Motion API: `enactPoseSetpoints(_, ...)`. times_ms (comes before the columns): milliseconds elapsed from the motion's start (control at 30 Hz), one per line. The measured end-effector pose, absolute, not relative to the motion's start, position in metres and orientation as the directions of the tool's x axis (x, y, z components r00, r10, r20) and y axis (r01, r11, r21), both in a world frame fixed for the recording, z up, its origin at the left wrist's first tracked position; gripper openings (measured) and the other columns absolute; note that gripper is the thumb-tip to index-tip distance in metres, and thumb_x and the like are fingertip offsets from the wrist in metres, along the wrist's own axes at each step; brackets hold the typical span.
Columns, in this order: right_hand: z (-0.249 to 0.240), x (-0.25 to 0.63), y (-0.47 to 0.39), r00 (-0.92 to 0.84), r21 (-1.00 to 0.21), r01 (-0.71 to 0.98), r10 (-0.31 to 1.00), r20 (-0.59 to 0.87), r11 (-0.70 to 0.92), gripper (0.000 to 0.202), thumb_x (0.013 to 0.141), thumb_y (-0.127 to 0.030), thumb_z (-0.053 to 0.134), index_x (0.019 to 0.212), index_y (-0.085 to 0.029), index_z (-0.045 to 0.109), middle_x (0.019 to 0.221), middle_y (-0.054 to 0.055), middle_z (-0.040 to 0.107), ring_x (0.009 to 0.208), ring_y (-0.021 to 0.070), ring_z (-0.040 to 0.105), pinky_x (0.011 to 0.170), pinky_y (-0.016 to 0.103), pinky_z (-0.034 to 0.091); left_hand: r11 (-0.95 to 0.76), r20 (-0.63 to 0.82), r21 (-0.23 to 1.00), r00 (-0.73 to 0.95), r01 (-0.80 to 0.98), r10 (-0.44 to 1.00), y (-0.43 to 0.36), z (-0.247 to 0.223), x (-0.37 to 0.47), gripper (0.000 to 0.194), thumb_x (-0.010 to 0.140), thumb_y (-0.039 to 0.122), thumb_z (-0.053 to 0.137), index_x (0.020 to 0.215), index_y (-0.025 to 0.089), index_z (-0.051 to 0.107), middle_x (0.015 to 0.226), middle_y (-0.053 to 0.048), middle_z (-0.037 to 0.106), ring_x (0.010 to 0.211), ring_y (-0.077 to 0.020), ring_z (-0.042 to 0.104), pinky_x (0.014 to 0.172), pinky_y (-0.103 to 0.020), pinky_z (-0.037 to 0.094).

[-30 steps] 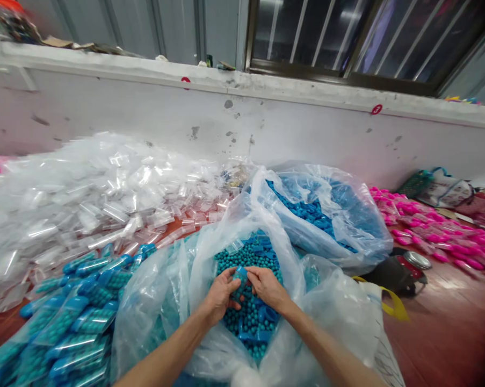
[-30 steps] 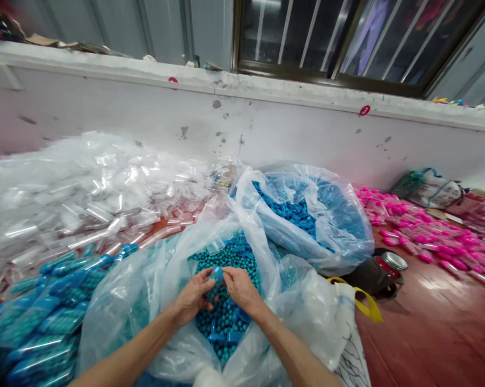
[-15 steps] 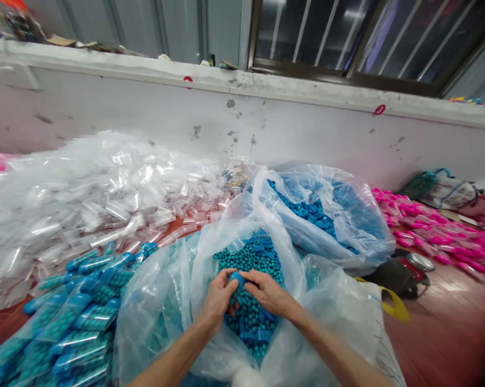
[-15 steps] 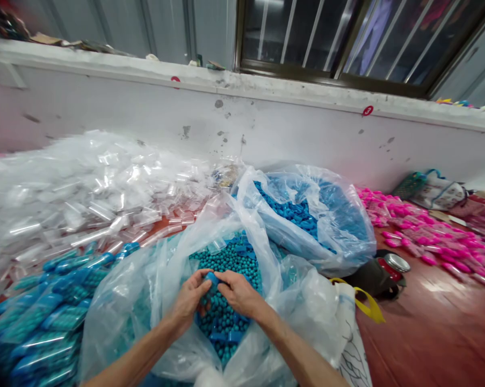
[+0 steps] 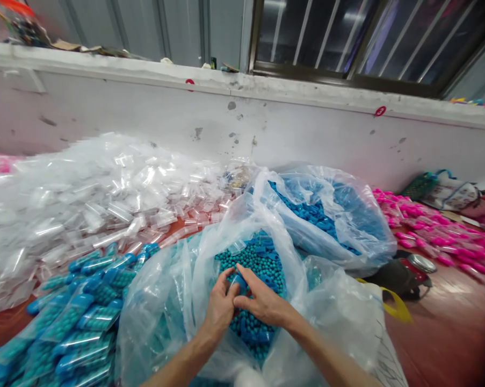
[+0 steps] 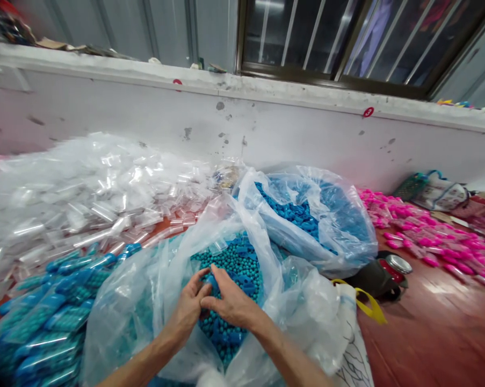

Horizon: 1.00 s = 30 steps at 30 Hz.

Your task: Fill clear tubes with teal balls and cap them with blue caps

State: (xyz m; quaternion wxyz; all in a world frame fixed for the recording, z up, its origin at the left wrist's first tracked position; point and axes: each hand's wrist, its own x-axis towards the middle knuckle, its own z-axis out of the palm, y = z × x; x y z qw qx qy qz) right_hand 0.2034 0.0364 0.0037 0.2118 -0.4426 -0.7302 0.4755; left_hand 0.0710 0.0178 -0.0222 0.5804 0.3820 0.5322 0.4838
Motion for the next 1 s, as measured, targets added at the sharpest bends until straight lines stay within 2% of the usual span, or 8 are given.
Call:
enactPoseSetpoints(100, 0.005, 0.2, 0.031, -0.553, -0.808, 0.549, 0.817, -0.162, 0.212, 0.101, 0.06, -0.035, 0.071, 0.14, -0.012, 0.014, 0.142, 0.015, 0.024, 0.13, 0.0291, 0.021, 0.103, 0.042, 0.025, 0.222, -0.23, 0.942, -0.003, -0.251, 0.973, 0.017, -0.017, 0.07, 0.058, 0.067, 0.04, 0.062, 0.117, 0.013, 0.047, 0.073, 0.0, 0.059, 0.063, -0.0123, 0.053, 0.058, -0.022, 0.042)
enactPoseSetpoints(200, 0.004, 0.195, 0.026, -0.518, -0.721, 0.61, 0.854, -0.051, 0.328, 0.097, 0.064, -0.035, 0.068, 0.14, -0.009, 0.012, 0.136, 0.019, 0.032, 0.125, 0.0303, 0.031, 0.099, 0.043, 0.03, 0.235, -0.207, 0.924, 0.125, -0.302, 0.97, 0.016, -0.012, 0.065, 0.05, 0.064, 0.037, 0.067, 0.107, 0.014, 0.056, 0.082, -0.003, 0.062, 0.077, -0.0146, 0.055, 0.071, -0.024, 0.042)
enactPoseSetpoints(300, 0.007, 0.191, 0.019, -0.525, -0.6, 0.677, 0.851, 0.011, 0.426, 0.092, 0.069, -0.035, 0.061, 0.141, -0.012, 0.007, 0.124, 0.018, 0.044, 0.106, 0.0297, 0.05, 0.084, 0.042, 0.043, 0.267, -0.226, 0.918, 0.165, -0.295, 0.96, 0.014, -0.012, 0.062, 0.046, 0.065, 0.04, 0.067, 0.102, 0.016, 0.055, 0.075, 0.0, 0.06, 0.065, -0.0106, 0.052, 0.061, -0.02, 0.04)
enactPoseSetpoints(400, 0.012, 0.188, 0.013, -0.578, -0.479, 0.724, 0.815, -0.029, 0.497, 0.094, 0.068, -0.041, 0.061, 0.141, -0.014, 0.008, 0.115, 0.016, 0.048, 0.093, 0.0296, 0.056, 0.074, 0.041, 0.046, 0.326, -0.305, 0.91, 0.12, -0.255, 0.945, 0.012, -0.014, 0.064, 0.046, 0.064, 0.047, 0.066, 0.096, 0.017, 0.054, 0.065, 0.004, 0.055, 0.054, -0.0081, 0.047, 0.049, -0.018, 0.034)
enactPoseSetpoints(533, 0.014, 0.183, 0.009, -0.538, -0.382, 0.786, 0.842, -0.034, 0.486, 0.09, 0.067, -0.037, 0.057, 0.139, -0.012, 0.011, 0.109, 0.015, 0.049, 0.086, 0.0277, 0.057, 0.069, 0.038, 0.047, 0.237, -0.224, 0.94, 0.08, -0.247, 0.971, 0.01, -0.016, 0.067, 0.04, 0.06, 0.045, 0.069, 0.084, 0.016, 0.055, 0.071, 0.002, 0.056, 0.07, -0.0125, 0.053, 0.065, -0.022, 0.041)
enactPoseSetpoints(633, 0.009, 0.18, 0.008, -0.551, -0.351, 0.788, 0.834, -0.037, 0.506, 0.088, 0.064, -0.033, 0.054, 0.139, -0.012, 0.014, 0.108, 0.014, 0.049, 0.084, 0.0264, 0.057, 0.07, 0.037, 0.047, 0.215, -0.211, 0.948, 0.04, -0.233, 0.977, 0.008, -0.019, 0.069, 0.035, 0.062, 0.044, 0.067, 0.079, 0.017, 0.053, 0.069, 0.003, 0.055, 0.069, -0.0129, 0.052, 0.065, -0.023, 0.041)
enactPoseSetpoints(800, -0.001, 0.18, 0.007, -0.571, -0.394, 0.759, 0.821, -0.02, 0.519, 0.088, 0.06, -0.033, 0.056, 0.138, -0.014, 0.019, 0.11, 0.014, 0.047, 0.087, 0.0283, 0.056, 0.071, 0.04, 0.046, 0.213, -0.224, 0.949, -0.021, -0.232, 0.974, 0.003, -0.023, 0.071, 0.026, 0.067, 0.036, 0.063, 0.081, 0.017, 0.052, 0.071, 0.003, 0.055, 0.066, -0.0113, 0.05, 0.062, -0.021, 0.04)
enactPoseSetpoints(1000, -0.007, 0.185, 0.008, -0.516, -0.746, 0.523, 0.849, 0.108, 0.413, 0.1, 0.062, -0.028, 0.064, 0.14, -0.02, 0.002, 0.114, 0.011, 0.047, 0.085, 0.0207, 0.058, 0.069, 0.033, 0.049, 0.251, -0.203, 0.909, 0.173, -0.331, 0.964, 0.001, -0.009, 0.065, 0.037, 0.07, 0.041, 0.06, 0.099, 0.02, 0.048, 0.065, 0.006, 0.048, 0.053, -0.0082, 0.045, 0.052, -0.02, 0.038)
